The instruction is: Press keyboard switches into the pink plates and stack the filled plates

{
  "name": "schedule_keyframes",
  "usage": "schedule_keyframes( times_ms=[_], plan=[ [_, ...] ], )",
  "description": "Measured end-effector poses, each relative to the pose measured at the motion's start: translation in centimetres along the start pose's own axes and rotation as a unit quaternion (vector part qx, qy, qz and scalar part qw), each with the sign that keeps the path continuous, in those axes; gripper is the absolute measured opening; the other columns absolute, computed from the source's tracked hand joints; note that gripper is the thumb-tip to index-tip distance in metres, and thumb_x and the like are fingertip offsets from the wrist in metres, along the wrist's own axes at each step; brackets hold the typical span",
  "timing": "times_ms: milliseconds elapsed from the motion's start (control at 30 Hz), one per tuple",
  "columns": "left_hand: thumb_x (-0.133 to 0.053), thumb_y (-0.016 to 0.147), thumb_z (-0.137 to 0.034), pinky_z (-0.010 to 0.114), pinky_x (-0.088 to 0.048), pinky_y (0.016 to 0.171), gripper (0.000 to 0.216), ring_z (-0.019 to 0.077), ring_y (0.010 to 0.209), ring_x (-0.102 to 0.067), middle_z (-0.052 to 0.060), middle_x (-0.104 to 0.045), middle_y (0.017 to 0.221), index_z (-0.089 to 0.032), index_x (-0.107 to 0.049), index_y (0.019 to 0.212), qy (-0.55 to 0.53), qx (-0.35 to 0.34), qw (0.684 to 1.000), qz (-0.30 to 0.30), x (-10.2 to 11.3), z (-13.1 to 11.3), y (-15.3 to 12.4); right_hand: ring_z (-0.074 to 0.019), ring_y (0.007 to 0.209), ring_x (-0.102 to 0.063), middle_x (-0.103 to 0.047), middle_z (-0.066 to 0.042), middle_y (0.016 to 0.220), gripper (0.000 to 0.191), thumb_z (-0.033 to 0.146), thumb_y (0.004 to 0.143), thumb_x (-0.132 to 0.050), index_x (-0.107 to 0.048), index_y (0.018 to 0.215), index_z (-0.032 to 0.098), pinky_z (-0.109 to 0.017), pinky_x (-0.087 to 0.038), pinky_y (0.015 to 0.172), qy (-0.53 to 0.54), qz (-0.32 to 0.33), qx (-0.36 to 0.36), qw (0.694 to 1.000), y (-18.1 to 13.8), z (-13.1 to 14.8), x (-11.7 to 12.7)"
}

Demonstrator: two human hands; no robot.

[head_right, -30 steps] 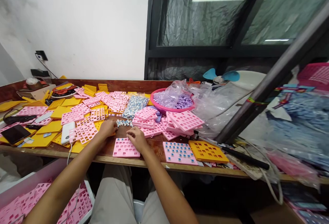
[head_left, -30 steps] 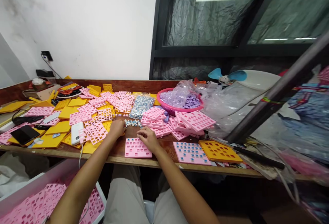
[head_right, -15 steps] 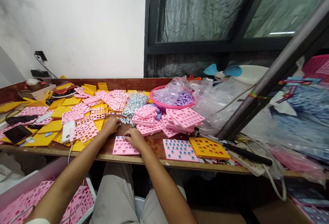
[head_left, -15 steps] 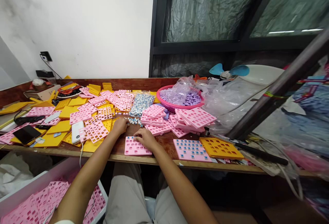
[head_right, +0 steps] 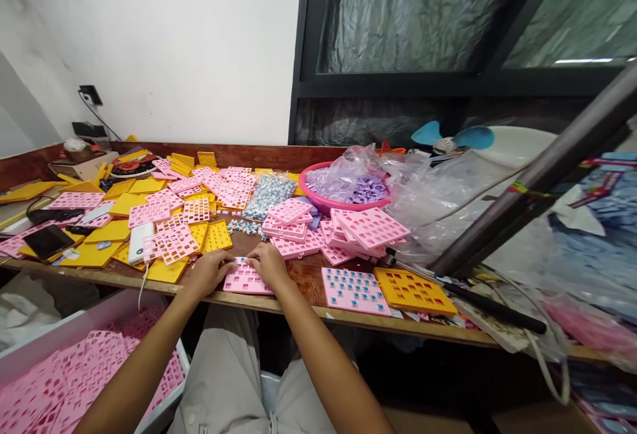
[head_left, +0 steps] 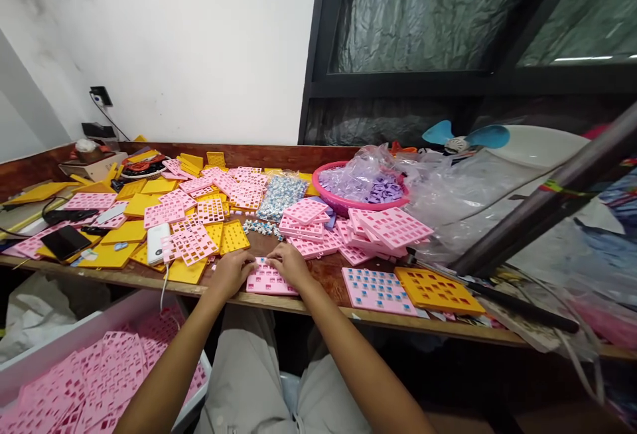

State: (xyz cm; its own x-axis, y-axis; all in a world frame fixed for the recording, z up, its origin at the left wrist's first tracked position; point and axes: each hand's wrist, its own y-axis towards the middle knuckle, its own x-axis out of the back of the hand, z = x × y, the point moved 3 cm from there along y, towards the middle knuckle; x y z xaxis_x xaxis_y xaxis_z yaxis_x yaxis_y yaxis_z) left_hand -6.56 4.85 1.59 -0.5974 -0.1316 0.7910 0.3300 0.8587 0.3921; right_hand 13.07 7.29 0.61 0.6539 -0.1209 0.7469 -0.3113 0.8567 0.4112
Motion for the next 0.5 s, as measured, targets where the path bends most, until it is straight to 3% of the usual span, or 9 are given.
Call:
schedule_keyframes(
  times_ms=[200,300,367,500],
  plan=[
    [-0.066,0.09,-0.034,0.031,-0.049,0.079,0.018,0.0192,0.085,-0.064,0.007,-0.07,0.09,-0.019,-0.074,0.085,-0.064,0.035,0.997,-0.018,-0.9,0.9,-0.2,-0.0211,0.093,-0.06,-0.07,-0.009,0.093,0.017,0.023,0.094,-0.062,-0.078,0.089,0.02,-0.033,-0.043,0.087,-0.121,0.036,0.035,0.991,-0.5,1.8,0.1],
    [-0.06,0.094,-0.03,0.03,-0.048,0.079,0.02,0.0182,0.083,-0.064,0.006,-0.069,0.088,-0.018,-0.074,0.086,-0.067,0.019,0.997,-0.02,-0.9,0.7,-0.4,-0.0194,0.094,-0.061,-0.07,-0.008,0.099,0.021,0.026,0.098,-0.056,-0.076,0.097,0.02,-0.03,-0.044,0.086,-0.106,0.051,0.053,0.992,-0.5,1.6,0.7],
    [-0.056,0.096,-0.028,0.03,-0.048,0.08,0.022,0.0184,0.084,-0.063,0.007,-0.068,0.089,-0.019,-0.073,0.087,-0.054,0.01,0.998,-0.024,-0.8,0.4,-0.7,-0.0185,0.097,-0.063,-0.07,-0.007,0.104,0.024,0.023,0.1,-0.051,-0.074,0.107,0.021,-0.028,-0.045,0.085,-0.108,0.044,0.028,0.993,-0.1,0.9,1.4],
    [-0.056,0.096,-0.027,0.032,-0.049,0.085,0.018,0.0207,0.092,-0.064,0.008,-0.07,0.095,-0.02,-0.072,0.093,-0.017,0.013,0.999,-0.038,-0.8,0.1,-0.9,-0.0239,0.101,-0.065,-0.07,-0.014,0.111,0.031,0.012,0.099,-0.043,-0.069,0.114,0.019,-0.032,-0.046,0.085,-0.232,0.034,-0.083,0.969,2.0,-0.4,2.0]
  ],
)
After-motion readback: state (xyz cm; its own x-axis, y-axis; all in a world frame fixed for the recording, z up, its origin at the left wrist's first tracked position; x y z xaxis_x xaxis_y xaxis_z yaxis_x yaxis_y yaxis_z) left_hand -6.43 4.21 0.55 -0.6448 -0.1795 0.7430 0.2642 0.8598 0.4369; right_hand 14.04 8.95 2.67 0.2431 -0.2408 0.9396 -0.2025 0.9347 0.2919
